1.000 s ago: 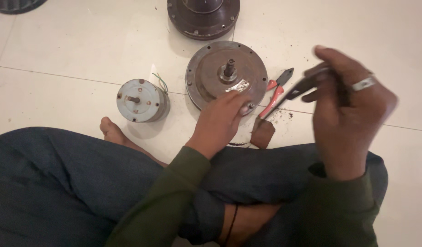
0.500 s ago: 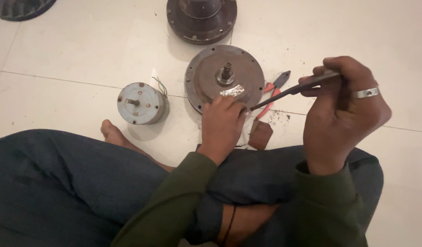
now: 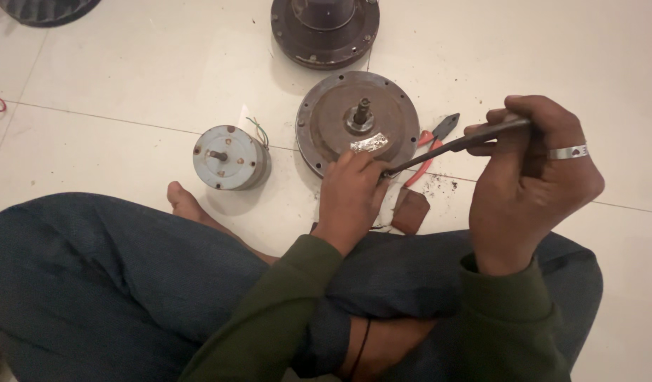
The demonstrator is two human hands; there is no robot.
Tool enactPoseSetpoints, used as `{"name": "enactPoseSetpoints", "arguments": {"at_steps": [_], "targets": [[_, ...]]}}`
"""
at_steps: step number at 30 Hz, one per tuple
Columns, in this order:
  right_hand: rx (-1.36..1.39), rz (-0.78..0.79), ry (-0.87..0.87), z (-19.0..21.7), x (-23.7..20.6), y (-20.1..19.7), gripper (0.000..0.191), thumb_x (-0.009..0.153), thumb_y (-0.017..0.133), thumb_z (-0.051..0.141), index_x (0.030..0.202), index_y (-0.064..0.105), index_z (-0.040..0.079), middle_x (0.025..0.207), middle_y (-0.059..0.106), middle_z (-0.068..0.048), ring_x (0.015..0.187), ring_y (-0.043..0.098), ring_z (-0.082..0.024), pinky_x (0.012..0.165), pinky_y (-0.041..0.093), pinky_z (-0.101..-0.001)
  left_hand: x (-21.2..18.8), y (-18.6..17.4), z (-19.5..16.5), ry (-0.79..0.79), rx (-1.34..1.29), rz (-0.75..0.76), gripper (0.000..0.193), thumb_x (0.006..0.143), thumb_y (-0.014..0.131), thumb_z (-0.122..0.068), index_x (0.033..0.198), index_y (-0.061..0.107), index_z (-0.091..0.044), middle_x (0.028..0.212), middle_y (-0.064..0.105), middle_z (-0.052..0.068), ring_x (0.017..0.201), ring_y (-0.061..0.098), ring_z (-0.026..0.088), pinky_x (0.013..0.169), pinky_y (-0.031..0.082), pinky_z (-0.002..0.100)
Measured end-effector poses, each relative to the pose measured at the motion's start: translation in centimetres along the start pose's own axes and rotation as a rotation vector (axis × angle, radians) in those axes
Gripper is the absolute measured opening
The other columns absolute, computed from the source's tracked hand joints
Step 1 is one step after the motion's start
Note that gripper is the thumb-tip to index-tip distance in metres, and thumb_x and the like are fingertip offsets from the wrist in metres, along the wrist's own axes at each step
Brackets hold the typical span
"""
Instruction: The person sits on the floor and uses a curved metal rod to scrape around the edge of an electric motor housing, working around its circumference and repositioning the housing while scraping off residue. Loose screws and pliers lie nearby on the floor.
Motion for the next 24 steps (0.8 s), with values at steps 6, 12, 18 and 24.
{"name": "enactPoseSetpoints", "arguments": {"at_steps": [6, 12, 18, 24], "targets": [[0.048, -0.052, 0.072, -0.4, -0.5, 0.1, 0.014, 0.115, 0.050, -0.012, 0.123, 0.060, -0.007, 0.105, 0.070, -0.015, 0.092, 0.078, -0.020, 0.077, 0.067, -0.0293, 0.1, 0.1, -0.1, -0.001, 0.021, -0.012, 0.020, 0.082, 0.077, -0.013, 0.101, 0.073, -0.008, 0.100, 0.063, 0.005, 0.101, 0.060, 0.029, 0.083, 0.046, 0.043], [-0.030, -0.037, 0.051, 0.2, -0.6, 0.4, 0.014, 0.116, 0.051, -0.014, 0.121, 0.061, -0.007, 0.096, 0.068, -0.014, 0.086, 0.075, -0.017, 0.076, 0.066, -0.0278, -0.1, 0.5, 0.0, 0.038, 0.033, -0.017, 0.015, 0.085, 0.075, -0.011, 0.099, 0.070, -0.006, 0.103, 0.064, 0.007, 0.102, 0.060, 0.030, 0.085, 0.045, 0.045], [-0.078, 0.174, 0.063, 1.7, 1.1, 0.9, 0.024, 0.101, 0.057, -0.010, 0.125, 0.061, -0.007, 0.096, 0.071, -0.016, 0.086, 0.072, -0.017, 0.072, 0.061, -0.0281, -0.2, 0.5, 0.1, 0.034, 0.007, -0.046, 0.017, 0.083, 0.075, -0.011, 0.099, 0.069, -0.007, 0.102, 0.064, 0.006, 0.102, 0.060, 0.030, 0.085, 0.045, 0.045], [0.015, 0.296, -0.026, 2.6, 0.7, 1.6, 0.020, 0.110, 0.057, 0.000, 0.128, 0.065, -0.001, 0.116, 0.075, -0.018, 0.109, 0.076, -0.025, 0.094, 0.062, -0.0355, -0.2, 0.4, -0.1, 0.058, 0.017, -0.015, 0.018, 0.085, 0.073, -0.011, 0.102, 0.070, -0.007, 0.103, 0.064, 0.005, 0.103, 0.060, 0.028, 0.083, 0.044, 0.044]]}}
Point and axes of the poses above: each hand's wrist, its own x-axis towards the middle knuckle, its own y-axis out of the palm, z = x × y, the point moved 7 cm from there along x, towards the middle knuckle
